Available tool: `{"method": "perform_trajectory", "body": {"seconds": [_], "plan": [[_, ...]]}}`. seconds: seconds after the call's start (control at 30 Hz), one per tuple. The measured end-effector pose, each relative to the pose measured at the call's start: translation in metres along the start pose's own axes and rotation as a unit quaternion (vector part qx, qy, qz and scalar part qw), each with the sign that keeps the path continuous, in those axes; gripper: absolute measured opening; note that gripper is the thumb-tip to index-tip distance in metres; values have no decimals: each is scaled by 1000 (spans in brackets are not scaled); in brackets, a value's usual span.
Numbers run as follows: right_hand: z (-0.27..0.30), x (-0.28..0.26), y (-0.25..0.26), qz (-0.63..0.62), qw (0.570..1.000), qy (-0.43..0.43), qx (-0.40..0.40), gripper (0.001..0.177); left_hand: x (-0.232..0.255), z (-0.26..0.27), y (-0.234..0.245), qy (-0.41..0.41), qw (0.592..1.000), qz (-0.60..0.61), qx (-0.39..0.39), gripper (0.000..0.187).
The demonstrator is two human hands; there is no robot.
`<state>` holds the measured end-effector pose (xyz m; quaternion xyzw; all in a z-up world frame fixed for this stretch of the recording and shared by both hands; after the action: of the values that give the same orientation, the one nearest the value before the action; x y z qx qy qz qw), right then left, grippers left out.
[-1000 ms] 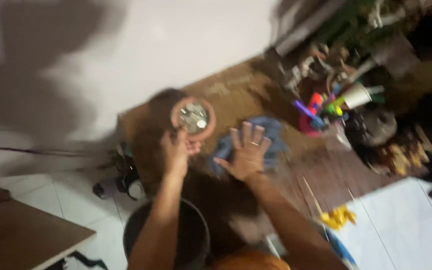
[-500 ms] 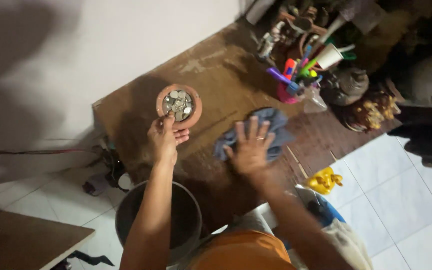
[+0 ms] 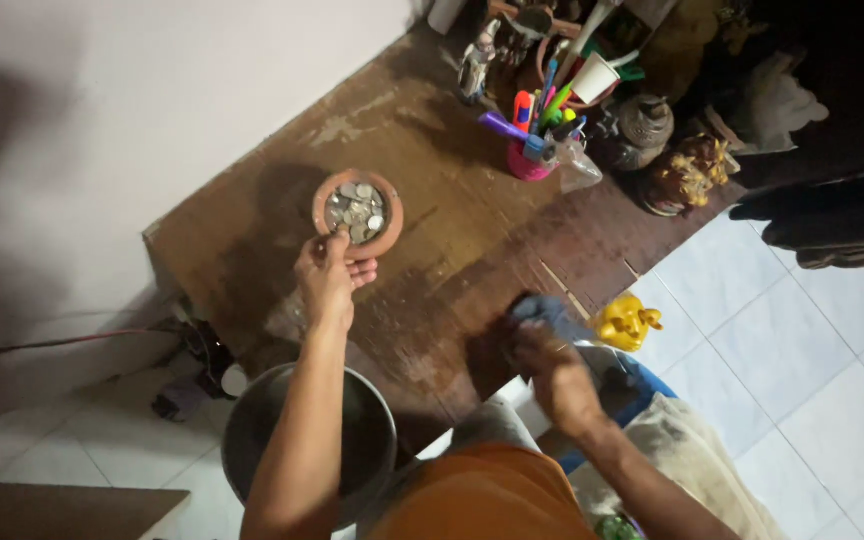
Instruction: The person clears papers and small items from a wooden table, then repeatedly dips a cloth into a bucket of water to wipe the surface. They move a small bowl and a pen holder aside to clean underneath, then return them to the table.
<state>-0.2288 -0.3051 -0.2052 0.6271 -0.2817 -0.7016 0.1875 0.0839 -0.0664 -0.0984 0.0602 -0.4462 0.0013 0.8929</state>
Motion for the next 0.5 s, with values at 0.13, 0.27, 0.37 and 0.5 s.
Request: {"method": "perform_trajectory", "body": {"seconds": [0.13, 0.27, 0.37, 0.5], "plan": [[-94, -127, 78, 18, 996, 36, 78, 61, -9, -2, 4, 0, 1000, -15, -8, 36], [-164, -128, 13, 227, 971, -22, -77, 73, -15, -1, -8, 14, 1000, -11, -24, 38], [-130, -137, 31, 270, 960, -14, -75, 68, -31, -6, -7, -1, 999, -19, -33, 33], [-41, -74, 54, 230, 973, -34, 16, 80, -22, 5, -23, -8, 999, -26, -47, 39]]}}
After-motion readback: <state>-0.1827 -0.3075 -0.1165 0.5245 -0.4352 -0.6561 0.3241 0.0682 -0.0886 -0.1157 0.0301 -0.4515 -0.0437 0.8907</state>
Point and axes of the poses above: each hand's wrist, its own z-axis away from the middle knuckle, its own y-axis out of the back of the hand, x = y × z, the point moved 5 cm from there along -z, towards the middle knuckle, and after that the axes turned 12 degrees about -z, right-handed, at the moved point
